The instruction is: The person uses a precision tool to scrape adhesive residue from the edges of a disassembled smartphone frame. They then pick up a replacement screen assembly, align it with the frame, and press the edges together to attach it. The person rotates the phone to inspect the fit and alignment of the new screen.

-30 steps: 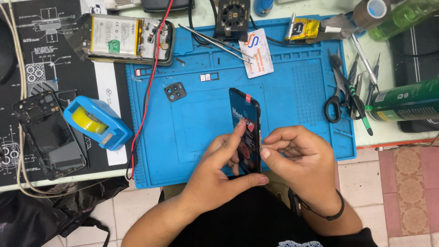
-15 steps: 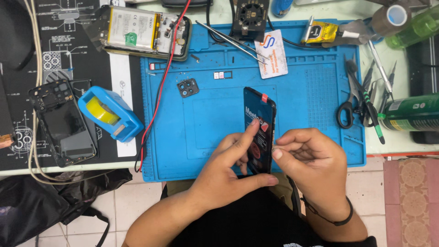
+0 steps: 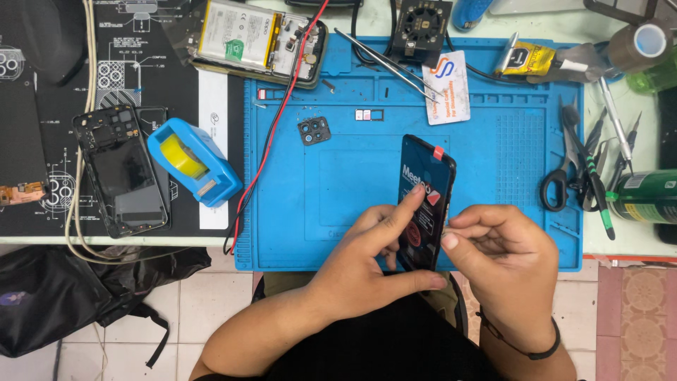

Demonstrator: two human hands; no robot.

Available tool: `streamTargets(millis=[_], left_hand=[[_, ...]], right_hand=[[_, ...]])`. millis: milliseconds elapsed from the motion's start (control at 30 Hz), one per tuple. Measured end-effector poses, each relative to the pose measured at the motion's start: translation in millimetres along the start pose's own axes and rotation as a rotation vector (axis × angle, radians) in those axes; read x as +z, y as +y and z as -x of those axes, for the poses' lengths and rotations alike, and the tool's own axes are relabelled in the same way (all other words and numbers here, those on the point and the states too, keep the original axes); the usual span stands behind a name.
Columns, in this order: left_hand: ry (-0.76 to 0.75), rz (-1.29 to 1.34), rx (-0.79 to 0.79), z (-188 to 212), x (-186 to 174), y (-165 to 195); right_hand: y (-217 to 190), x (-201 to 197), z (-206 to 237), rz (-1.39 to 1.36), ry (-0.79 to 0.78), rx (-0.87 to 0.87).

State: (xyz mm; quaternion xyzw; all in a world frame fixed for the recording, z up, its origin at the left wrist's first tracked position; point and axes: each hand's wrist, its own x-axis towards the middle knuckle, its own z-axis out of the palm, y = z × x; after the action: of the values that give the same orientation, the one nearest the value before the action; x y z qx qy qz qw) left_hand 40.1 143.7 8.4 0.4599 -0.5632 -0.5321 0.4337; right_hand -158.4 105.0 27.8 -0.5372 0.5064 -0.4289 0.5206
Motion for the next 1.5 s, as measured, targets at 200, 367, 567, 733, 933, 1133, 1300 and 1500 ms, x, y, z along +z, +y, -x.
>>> streamTargets(millis=[200, 367, 567, 733, 933, 1133, 1300, 1500], left_hand=[[0.004, 0.002, -0.021, 0.2, 0.1, -0.9], [0.018, -0.003, 0.012, 0.3, 0.0, -2.0], [0.027, -0.018, 0.026, -0.5, 0.2, -2.2], [0.017, -0.018, 0.019, -1.0, -0.9, -2.2], [0.006, -0.020, 0.010, -1.2, -1.3, -1.2], [0.014, -0.018, 0.009, -2.2, -0.6, -0.6], [0.018, -0.027, 0.013, -1.9, -0.9, 0.1], [0.021, -0.029, 0.026, -3.3, -0.3, -0.2]], right_hand=[[-0.2, 1.1, -0.3, -0.006, -0.003, 0.002], [0.5, 2.3, 0.0, -0.023, 0.006, 0.015], [0.8, 3.3, 0.4, -0.039, 0.007, 0.014], [1.9, 3.1, -0.2, -0.050, 0.002, 0.007], [1.6, 2.9, -0.2, -0.046, -0.002, -0.002], [1.4, 2.7, -1.0, -0.046, -0.003, 0.013], [1.1, 2.4, -1.1, -0.054, -0.007, 0.008], [2.2, 1.6, -2.1, -0.038, 0.001, 0.014]])
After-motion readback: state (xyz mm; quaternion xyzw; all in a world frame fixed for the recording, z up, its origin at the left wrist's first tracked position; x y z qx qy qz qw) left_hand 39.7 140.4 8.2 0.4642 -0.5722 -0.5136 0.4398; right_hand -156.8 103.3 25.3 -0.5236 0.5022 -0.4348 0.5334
